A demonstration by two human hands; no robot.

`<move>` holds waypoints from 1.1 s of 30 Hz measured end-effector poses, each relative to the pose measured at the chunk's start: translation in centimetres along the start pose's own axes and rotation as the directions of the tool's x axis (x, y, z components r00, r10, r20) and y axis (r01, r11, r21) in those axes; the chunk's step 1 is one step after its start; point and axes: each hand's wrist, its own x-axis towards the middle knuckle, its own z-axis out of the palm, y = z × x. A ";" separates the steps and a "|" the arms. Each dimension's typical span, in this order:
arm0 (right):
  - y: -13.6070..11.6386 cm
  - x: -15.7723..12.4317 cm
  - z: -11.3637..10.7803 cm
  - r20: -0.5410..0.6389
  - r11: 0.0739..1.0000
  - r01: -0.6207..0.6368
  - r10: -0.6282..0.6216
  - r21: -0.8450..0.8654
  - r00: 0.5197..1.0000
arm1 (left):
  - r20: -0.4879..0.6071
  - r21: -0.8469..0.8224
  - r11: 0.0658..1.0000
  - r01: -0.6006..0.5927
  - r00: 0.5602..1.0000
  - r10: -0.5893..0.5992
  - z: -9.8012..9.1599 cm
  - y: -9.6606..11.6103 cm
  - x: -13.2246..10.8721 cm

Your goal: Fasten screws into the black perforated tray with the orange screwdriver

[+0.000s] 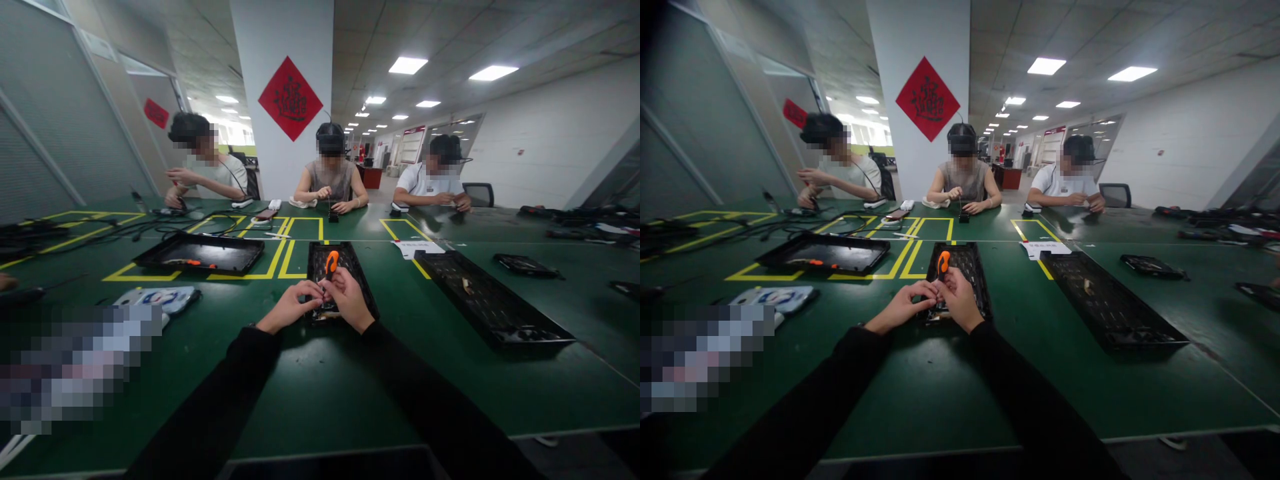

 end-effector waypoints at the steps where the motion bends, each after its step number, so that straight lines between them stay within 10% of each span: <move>1: 0.0 0.0 0.0 -0.005 1.000 -0.007 0.007 0.003 1.000 | -0.003 0.000 1.000 -0.002 1.000 0.002 0.0 0.0 0.0; 13: 0.7 -0.1 -0.1 0.031 0.982 0.022 -0.016 -0.188 0.999 | -0.041 0.021 0.999 0.024 0.999 -0.023 0.1 -0.4 -0.1; 33: 0.6 -0.2 0.1 0.064 0.999 0.001 0.002 -0.045 0.998 | -0.035 0.026 0.999 0.030 0.999 -0.029 0.1 -0.2 -0.2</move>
